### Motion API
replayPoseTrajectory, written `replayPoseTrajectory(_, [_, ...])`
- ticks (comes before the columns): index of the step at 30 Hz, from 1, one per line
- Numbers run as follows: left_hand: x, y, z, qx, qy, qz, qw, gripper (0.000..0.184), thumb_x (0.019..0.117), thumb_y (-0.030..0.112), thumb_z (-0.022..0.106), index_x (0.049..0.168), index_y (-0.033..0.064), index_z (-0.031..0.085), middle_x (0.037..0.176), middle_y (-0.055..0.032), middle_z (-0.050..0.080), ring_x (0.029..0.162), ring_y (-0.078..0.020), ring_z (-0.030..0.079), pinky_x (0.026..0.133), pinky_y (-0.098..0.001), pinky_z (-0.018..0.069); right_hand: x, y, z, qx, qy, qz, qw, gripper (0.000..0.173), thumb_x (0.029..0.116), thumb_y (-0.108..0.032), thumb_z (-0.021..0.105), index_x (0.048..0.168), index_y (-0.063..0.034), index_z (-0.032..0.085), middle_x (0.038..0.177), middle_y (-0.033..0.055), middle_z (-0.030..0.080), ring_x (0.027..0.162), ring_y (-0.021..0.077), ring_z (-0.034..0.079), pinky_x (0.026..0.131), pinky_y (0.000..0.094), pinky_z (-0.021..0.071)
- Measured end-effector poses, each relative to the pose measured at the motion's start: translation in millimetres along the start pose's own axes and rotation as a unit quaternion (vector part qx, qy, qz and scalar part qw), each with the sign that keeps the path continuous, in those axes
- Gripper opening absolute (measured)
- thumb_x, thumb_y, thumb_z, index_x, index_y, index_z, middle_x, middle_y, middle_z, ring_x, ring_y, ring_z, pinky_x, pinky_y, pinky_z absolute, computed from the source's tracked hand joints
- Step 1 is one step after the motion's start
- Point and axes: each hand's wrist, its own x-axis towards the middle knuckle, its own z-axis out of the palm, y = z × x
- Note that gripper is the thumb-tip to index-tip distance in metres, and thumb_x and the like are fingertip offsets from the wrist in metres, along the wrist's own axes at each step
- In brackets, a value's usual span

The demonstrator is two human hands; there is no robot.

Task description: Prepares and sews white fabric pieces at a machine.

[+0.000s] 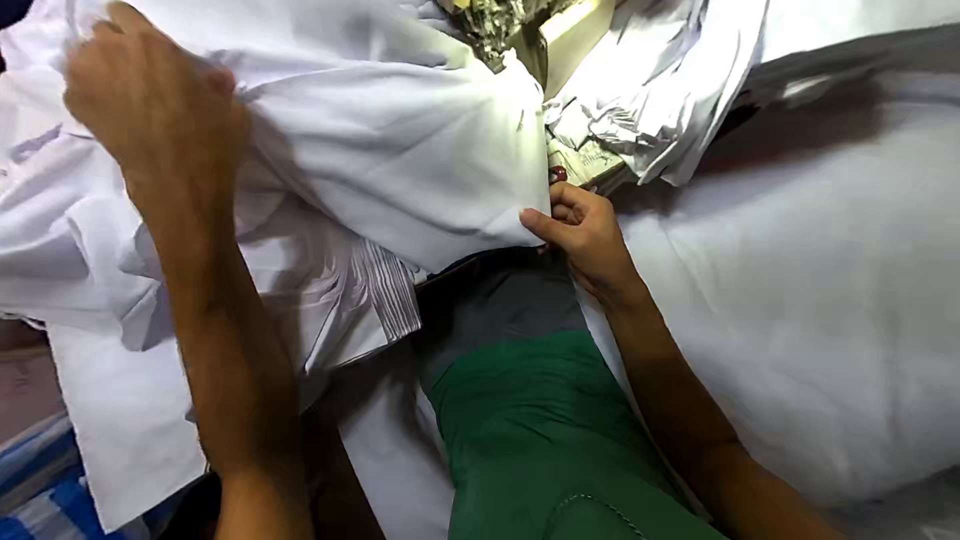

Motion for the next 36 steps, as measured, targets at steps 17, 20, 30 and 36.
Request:
replayPoseTrajectory(17, [-143.0,163.4,23.1,-0.412,0.051,0.247,0.875,0.009,0.0958,0.007,0.07,0.103,0.0022,0.072,0.093,-0.0087,0.068,0.085,-0.0143,0.067,0.075,-0.0268,0.0552,5.9,-24.0,-4.2,0.05,0.002,-0.021,0.999,0.026,0.1103,-0.026,0.04,0.123,-0.0116,0.057,0.108,-0.0004,0.064,0.095,0.008,0.066,0.084,0.0291,0.0583])
replayPoseTrajectory(20, [-134.7,162.1,21.3,-0.453,0.027,0.236,0.86,0.01,0.0926,0.006,0.073,0.1,0.0018,0.068,0.089,-0.0073,0.068,0.076,-0.0098,0.066,0.068,-0.0229,0.0563,20.5,-26.0,4.0,0.121,0.028,0.033,0.992,0.034,0.1124,-0.034,0.034,0.129,-0.0129,0.054,0.106,0.0012,0.067,0.096,0.0129,0.069,0.084,0.034,0.0598])
replayPoseTrajectory(30, [-80.1,134.6,-10.0,-0.44,0.179,0.204,0.856,0.015,0.099,0.015,0.068,0.105,0.0022,0.074,0.098,-0.0062,0.066,0.088,-0.0077,0.066,0.075,-0.0218,0.0568,63.8,-9.1,19.3,-0.33,0.132,-0.063,0.932,0.045,0.0925,-0.041,0.072,0.118,-0.0052,0.066,0.105,0.0114,0.068,0.082,0.0224,0.064,0.077,0.047,0.0532])
replayPoseTrajectory(36, [-70.7,140.4,-27.8,-0.364,0.188,0.218,0.886,0.018,0.1021,0.016,0.062,0.105,0.0029,0.073,0.103,-0.0097,0.065,0.093,-0.0081,0.066,0.078,-0.0204,0.0571,73.8,4.5,36.7,-0.329,0.159,-0.142,0.92,0.019,0.0926,-0.027,0.071,0.09,-0.0086,0.071,0.085,0.0056,0.067,0.086,0.0216,0.063,0.078,0.0403,0.0484])
